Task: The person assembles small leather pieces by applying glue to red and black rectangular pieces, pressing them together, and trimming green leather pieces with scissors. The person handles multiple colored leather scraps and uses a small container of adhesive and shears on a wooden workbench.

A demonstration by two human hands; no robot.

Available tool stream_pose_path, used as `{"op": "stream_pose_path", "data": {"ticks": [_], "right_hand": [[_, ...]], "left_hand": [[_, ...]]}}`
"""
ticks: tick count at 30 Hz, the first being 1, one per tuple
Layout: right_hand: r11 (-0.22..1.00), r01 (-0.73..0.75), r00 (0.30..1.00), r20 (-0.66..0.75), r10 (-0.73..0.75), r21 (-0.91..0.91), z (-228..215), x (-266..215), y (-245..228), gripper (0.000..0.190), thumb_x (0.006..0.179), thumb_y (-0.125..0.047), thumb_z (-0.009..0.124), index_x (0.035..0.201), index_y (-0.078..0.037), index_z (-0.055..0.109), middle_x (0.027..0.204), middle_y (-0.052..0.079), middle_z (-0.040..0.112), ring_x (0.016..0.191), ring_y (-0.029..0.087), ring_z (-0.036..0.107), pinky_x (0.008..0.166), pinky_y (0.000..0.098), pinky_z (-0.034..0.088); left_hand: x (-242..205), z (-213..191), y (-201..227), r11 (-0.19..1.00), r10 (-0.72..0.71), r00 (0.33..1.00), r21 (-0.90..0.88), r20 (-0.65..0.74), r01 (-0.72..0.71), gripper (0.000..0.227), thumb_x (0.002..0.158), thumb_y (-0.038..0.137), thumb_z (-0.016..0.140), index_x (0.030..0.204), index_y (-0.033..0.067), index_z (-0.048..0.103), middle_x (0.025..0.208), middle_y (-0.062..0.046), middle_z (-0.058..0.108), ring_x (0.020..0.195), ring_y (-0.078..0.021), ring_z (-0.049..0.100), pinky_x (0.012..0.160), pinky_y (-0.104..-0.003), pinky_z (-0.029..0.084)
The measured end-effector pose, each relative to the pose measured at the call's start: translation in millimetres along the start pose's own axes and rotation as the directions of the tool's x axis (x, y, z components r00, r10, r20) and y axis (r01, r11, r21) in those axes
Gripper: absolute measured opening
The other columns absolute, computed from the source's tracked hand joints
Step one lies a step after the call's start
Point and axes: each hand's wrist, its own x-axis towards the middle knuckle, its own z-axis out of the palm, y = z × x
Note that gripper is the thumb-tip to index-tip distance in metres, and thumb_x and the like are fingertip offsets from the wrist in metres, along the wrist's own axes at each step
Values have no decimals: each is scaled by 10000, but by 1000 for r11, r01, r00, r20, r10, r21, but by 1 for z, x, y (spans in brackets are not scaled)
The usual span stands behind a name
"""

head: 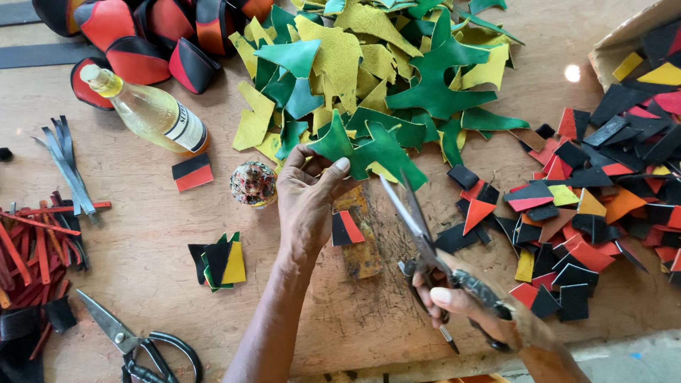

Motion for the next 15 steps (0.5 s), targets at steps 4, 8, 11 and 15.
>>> {"op": "stream_pose_path", "data": {"ticks": [4,8,11,15], "right_hand": [[991,7,996,-91,-19,-136,20,0,-13,379,944,-286,642,1169,16,603,841,73,578,783,158,590,696,318,532],[963,-30,991,-132,-6,-269,27,1,-23,389,950,-287,617,1223,-17,554,824,58,550,735,142,569,654,295,517],[961,-68,984,-178,20,-270,30,9,-24,465,889,-269,626,1299,-56,572,861,38,571,724,132,584,626,299,547],[947,103,980,-132,-149,-303,37,22,-21,380,954,-234,628,1238,15,586,852,81,572,723,143,595,645,299,539]], "left_hand": [[-1,0,2,998,42,999,-36,-1,-42,277,922,-51,742,1122,17,563,1003,-125,725,884,-185,724,795,-365,656],[-4,4,11,989,148,989,0,15,-148,469,868,-35,750,1246,98,506,987,-101,736,878,-173,731,764,-325,637],[-7,8,15,991,127,991,27,32,-128,509,878,-24,752,1327,70,532,1010,-95,717,919,-173,726,789,-337,643],[-8,14,18,998,51,999,29,-4,-51,411,918,0,747,1285,8,561,1048,-130,739,919,-185,719,793,-347,638]]}}
